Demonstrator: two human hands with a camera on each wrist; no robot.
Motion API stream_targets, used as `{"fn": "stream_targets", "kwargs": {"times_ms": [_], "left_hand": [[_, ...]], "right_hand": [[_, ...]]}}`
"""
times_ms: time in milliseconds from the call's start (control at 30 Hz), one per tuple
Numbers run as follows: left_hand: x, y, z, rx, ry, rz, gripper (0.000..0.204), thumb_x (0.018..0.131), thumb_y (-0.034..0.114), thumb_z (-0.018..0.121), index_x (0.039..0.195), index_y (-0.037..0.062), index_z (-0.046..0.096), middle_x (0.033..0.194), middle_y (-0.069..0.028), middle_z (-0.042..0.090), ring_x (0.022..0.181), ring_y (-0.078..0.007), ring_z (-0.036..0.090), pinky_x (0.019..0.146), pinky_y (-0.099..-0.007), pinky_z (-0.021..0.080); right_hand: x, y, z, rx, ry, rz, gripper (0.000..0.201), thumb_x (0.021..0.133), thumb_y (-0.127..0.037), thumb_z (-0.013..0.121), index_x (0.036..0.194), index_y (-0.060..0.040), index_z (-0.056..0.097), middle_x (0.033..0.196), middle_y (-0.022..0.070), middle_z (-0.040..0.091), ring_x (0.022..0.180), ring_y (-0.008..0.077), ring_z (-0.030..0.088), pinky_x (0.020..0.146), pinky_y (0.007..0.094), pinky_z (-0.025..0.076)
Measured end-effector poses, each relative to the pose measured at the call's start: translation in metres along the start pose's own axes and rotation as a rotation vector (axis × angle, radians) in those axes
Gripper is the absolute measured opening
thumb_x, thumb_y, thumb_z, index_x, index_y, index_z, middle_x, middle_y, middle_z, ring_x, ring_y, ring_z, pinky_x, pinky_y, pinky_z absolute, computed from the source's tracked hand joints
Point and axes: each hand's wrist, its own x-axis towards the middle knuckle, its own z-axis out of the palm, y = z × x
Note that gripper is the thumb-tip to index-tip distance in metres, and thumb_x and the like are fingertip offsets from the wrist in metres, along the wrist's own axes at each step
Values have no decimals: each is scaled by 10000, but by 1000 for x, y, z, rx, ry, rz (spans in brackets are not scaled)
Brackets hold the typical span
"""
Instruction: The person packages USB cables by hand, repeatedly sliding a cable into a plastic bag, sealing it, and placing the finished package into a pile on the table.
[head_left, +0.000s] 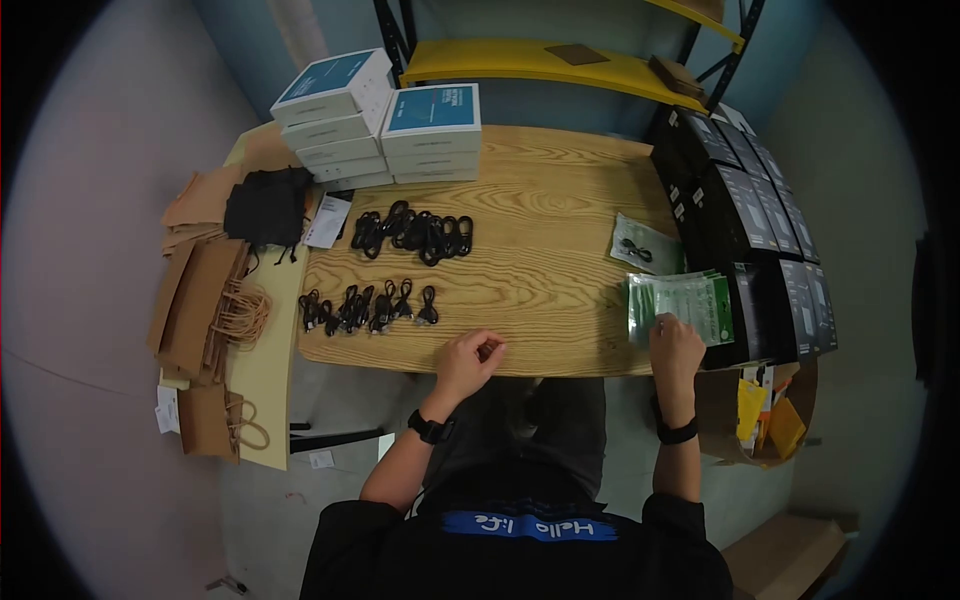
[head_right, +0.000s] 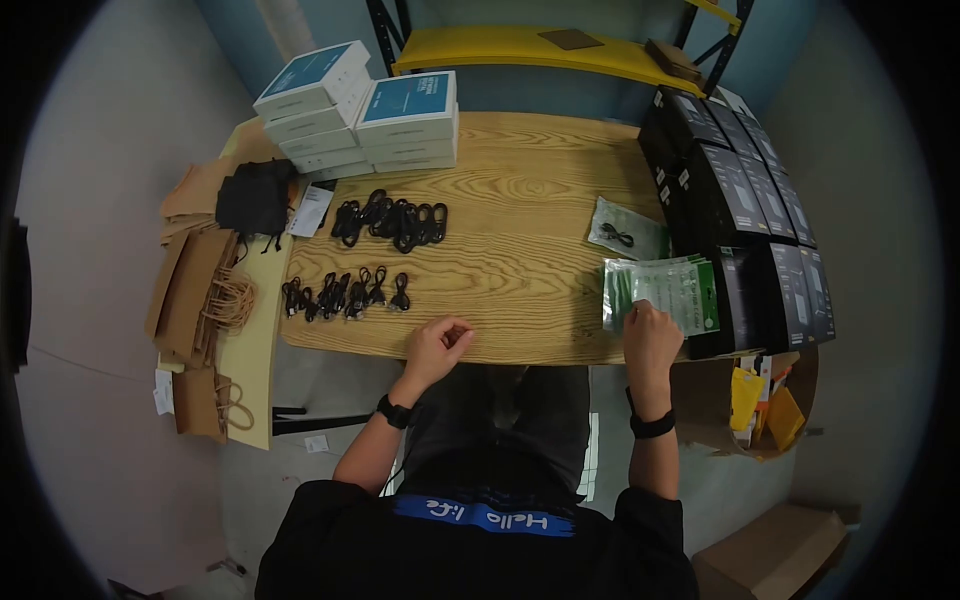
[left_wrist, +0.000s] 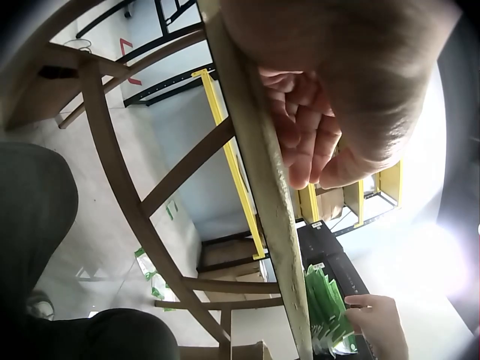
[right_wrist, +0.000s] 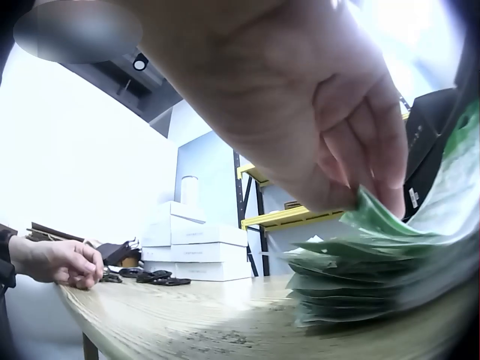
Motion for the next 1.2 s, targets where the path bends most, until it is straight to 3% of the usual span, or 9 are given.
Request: {"fn": "stream_targets", "kwargs": {"times_ms": [233, 433, 533, 600, 800, 900, 967, 1067, 1200], "left_hand": [[-2, -3, 2, 6, 10, 24, 145, 921, 243, 752, 941, 100, 753, 764, -10, 691, 639, -112, 650, 579, -267, 504], [-1, 4, -1, 7, -9, -1, 149, 934, 254, 731, 948, 106, 751, 780, -17, 707, 661, -126, 673, 597, -277, 520], [-1, 3, -3, 1, -15, -12, 156, 951, 249, 708, 963, 96, 741, 813, -31, 723, 685, -141, 693, 613, -292, 537], [-1, 2, 0, -6, -21, -17, 158, 954, 239, 704, 974, 86, 737, 829, -38, 727, 689, -143, 695, 617, -297, 541], [-10, 1, 12, -170, 75, -86, 242, 966, 219, 696, 1137, 48, 680, 900, -76, 731, 740, -183, 702, 673, -324, 562], [-19, 12, 10, -267, 94, -184, 320, 965, 208, 694, 1218, 24, 625, 1108, -124, 701, 878, -234, 704, 742, -348, 569], [-24, 20, 4, 35, 138, -25, 366, 947, 138, 703, 1288, 42, 608, 1315, -125, 604, 1049, -249, 644, 896, -369, 532], [-25, 35, -4, 394, 33, 198, 423, 903, 102, 716, 1314, 76, 617, 1434, -129, 521, 1216, -298, 569, 1048, -441, 440], [-29, 33, 4, 419, -74, 267, 426, 869, 49, 698, 1290, 94, 650, 1431, -116, 551, 1317, -310, 513, 1148, -498, 337]], "right_hand": [[2, -9, -4, 40, 140, -8, 239, 907, -60, 655, 1137, -110, 703, 826, 120, 729, 727, 299, 719, 619, 368, 565], [-1, -12, -19, 91, 296, -110, 133, 903, -72, 704, 1028, -105, 738, 961, 61, 721, 819, 238, 706, 647, 344, 565], [-6, -31, -33, 172, 591, -169, 104, 866, -18, 725, 942, -88, 737, 906, 44, 699, 815, 241, 686, 675, 361, 570], [-14, -55, -40, 337, 623, -365, 134, 834, 10, 725, 940, -73, 727, 923, 78, 699, 874, 270, 703, 722, 365, 587], [-60, -118, 8, 636, 206, -673, 108, 808, -67, 719, 913, -65, 695, 1045, 81, 698, 1048, 274, 692, 953, 429, 561], [-77, -128, 24, 749, -21, -706, 168, 820, -106, 768, 970, -68, 701, 1084, 73, 702, 1083, 270, 679, 1034, 454, 518], [-77, -131, 19, 976, -141, -763, 188, 826, -127, 800, 986, -77, 715, 1121, 79, 707, 1084, 290, 677, 1041, 458, 512], [-66, -118, 34, 994, -59, -628, 208, 837, -124, 804, 1022, -67, 727, 1151, 95, 707, 1090, 323, 672, 1001, 450, 518], [-37, -107, 40, 889, 56, -243, 261, 867, -73, 759, 1120, -22, 717, 1156, 152, 698, 1048, 359, 667, 907, 405, 534]]}}
